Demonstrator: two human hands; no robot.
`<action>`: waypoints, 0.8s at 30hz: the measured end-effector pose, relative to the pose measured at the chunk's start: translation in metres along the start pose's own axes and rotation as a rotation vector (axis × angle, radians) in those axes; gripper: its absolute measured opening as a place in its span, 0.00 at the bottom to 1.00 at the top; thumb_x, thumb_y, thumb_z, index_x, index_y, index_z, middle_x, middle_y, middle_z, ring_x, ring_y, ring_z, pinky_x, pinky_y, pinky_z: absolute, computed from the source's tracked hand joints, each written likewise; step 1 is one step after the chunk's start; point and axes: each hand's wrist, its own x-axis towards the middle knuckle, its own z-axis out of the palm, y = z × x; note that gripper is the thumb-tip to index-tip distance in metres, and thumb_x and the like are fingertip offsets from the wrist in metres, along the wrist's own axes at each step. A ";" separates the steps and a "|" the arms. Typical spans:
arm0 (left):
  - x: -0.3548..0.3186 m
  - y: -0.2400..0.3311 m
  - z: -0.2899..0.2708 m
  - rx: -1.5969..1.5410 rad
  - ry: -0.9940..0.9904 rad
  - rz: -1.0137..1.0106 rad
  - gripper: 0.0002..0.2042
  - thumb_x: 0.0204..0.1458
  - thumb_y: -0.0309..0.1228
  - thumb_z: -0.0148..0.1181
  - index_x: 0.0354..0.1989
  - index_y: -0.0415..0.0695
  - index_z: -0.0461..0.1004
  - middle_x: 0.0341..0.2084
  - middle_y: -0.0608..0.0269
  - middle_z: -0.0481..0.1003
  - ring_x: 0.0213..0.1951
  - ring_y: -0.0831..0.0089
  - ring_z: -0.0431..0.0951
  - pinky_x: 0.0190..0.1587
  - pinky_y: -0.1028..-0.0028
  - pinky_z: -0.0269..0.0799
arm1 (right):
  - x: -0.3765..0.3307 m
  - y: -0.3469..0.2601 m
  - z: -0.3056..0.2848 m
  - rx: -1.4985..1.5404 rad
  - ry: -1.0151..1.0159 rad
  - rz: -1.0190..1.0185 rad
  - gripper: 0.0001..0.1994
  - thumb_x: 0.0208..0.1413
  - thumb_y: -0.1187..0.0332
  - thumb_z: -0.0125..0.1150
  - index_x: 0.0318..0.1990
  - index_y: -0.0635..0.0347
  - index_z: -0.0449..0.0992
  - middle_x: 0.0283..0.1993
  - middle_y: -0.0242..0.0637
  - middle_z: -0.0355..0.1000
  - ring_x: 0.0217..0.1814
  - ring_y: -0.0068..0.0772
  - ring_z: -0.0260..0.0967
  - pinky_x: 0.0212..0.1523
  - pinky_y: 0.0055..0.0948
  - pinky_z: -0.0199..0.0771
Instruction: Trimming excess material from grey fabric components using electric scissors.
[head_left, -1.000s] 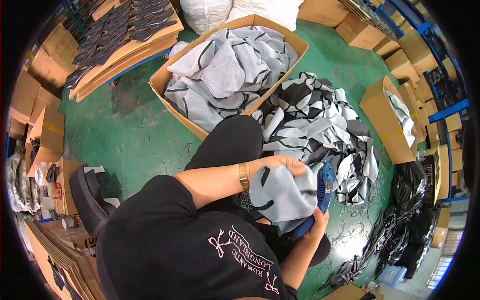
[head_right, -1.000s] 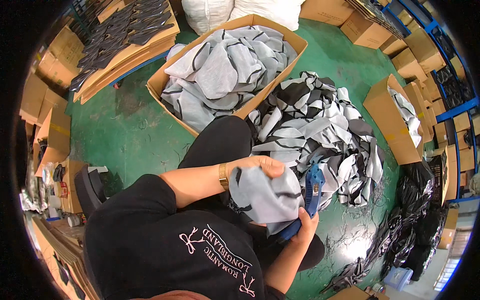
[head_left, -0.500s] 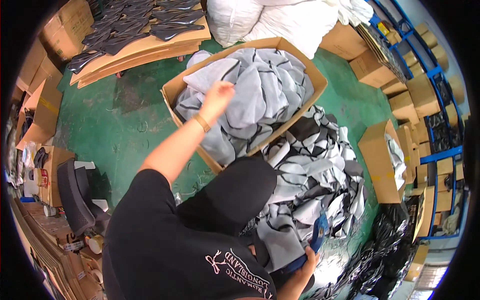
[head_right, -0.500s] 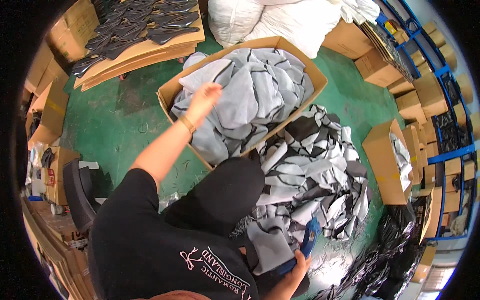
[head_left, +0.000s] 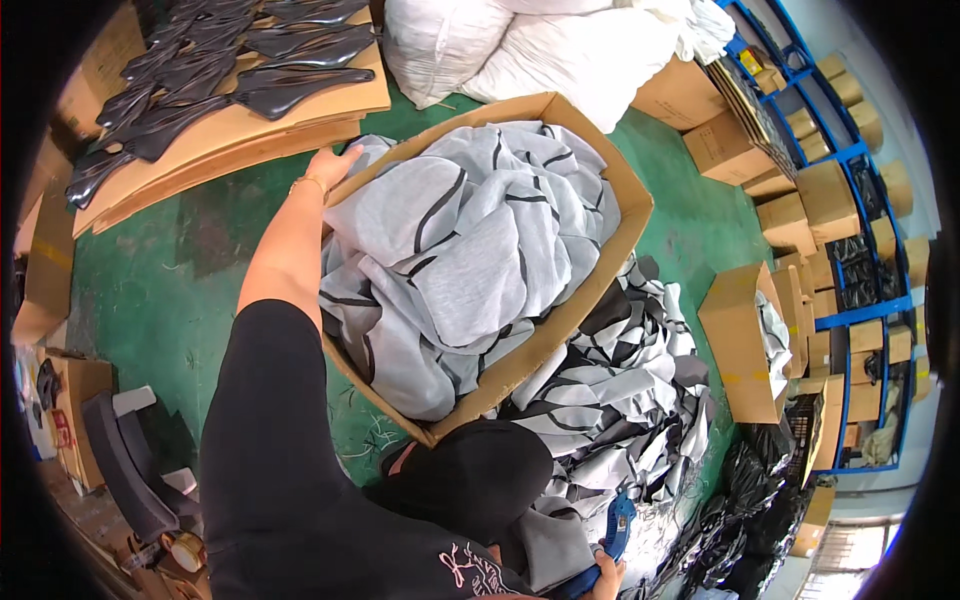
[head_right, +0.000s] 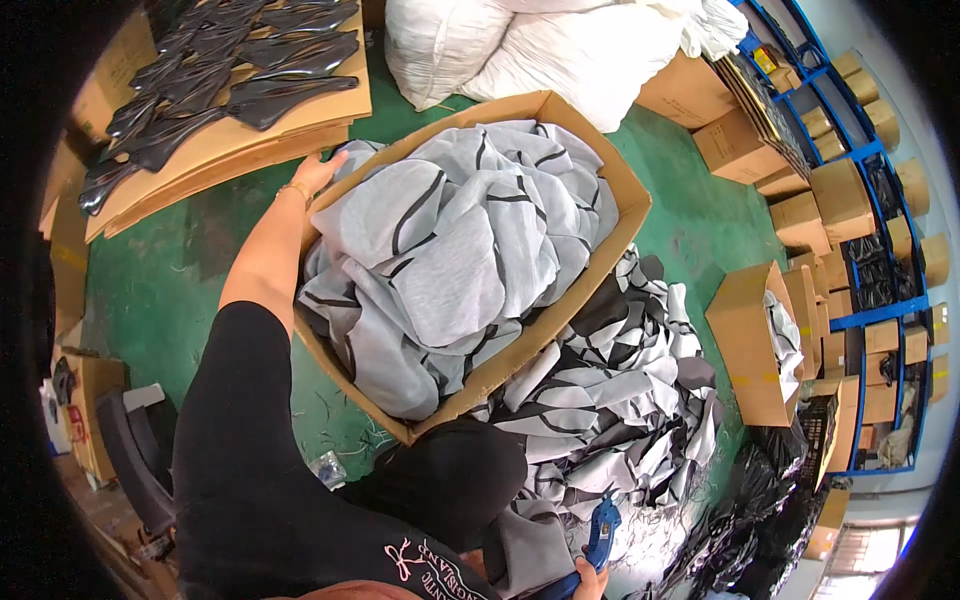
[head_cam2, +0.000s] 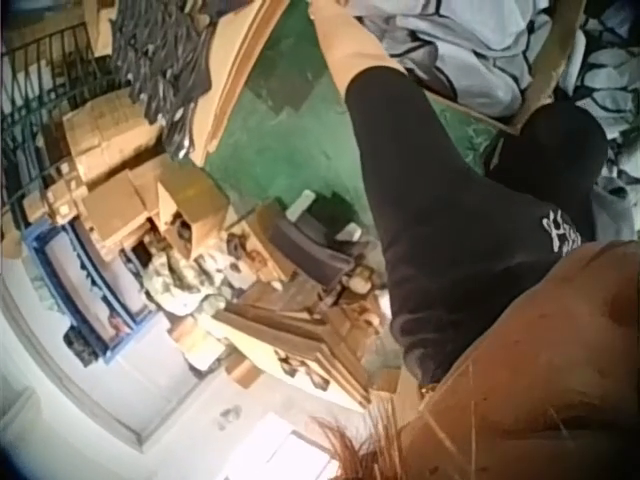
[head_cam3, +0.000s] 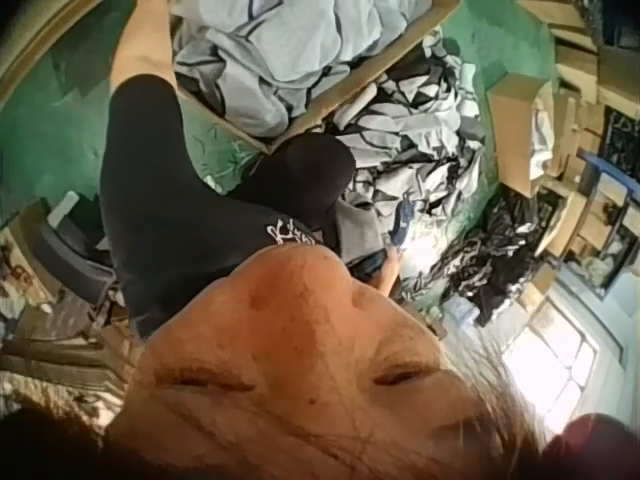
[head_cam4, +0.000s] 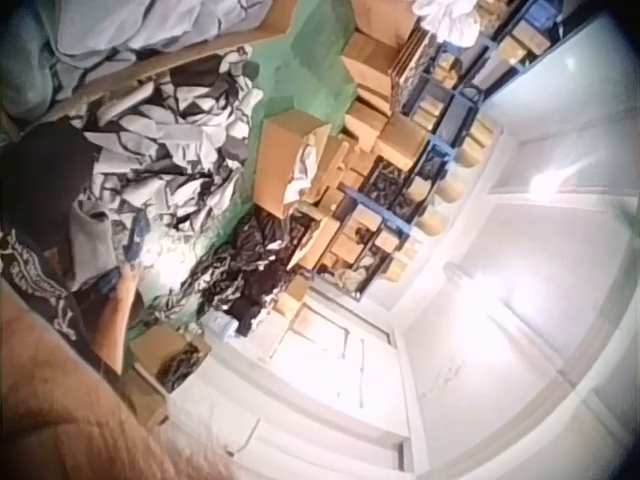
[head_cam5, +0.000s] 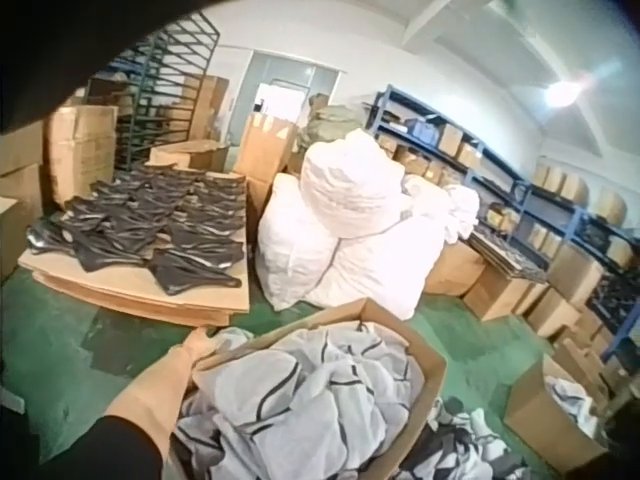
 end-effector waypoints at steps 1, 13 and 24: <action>0.005 -0.002 0.006 0.001 -0.005 0.001 0.45 0.41 0.57 0.63 0.60 0.32 0.61 0.56 0.39 0.66 0.58 0.50 0.67 0.61 0.66 0.61 | 0.000 -0.003 0.004 -0.019 -0.002 0.006 0.21 0.50 0.66 0.59 0.50 0.70 0.72 0.47 0.44 0.70 0.48 0.39 0.64 0.51 0.34 0.63; -0.156 0.024 0.074 0.200 -0.262 0.562 0.23 0.46 0.51 0.60 0.50 0.58 0.71 0.66 0.48 0.48 0.67 0.46 0.47 0.58 0.29 0.38 | 0.003 -0.016 0.015 -0.059 -0.073 -0.014 0.23 0.48 0.66 0.60 0.51 0.70 0.71 0.50 0.46 0.69 0.48 0.41 0.65 0.52 0.35 0.64; -0.210 0.085 0.246 0.715 -0.808 0.424 0.35 0.49 0.49 0.56 0.67 0.76 0.48 0.68 0.53 0.46 0.67 0.40 0.43 0.61 0.34 0.38 | 0.003 -0.032 0.032 -0.022 -0.152 0.052 0.25 0.47 0.71 0.63 0.54 0.68 0.68 0.48 0.39 0.69 0.46 0.37 0.66 0.49 0.32 0.65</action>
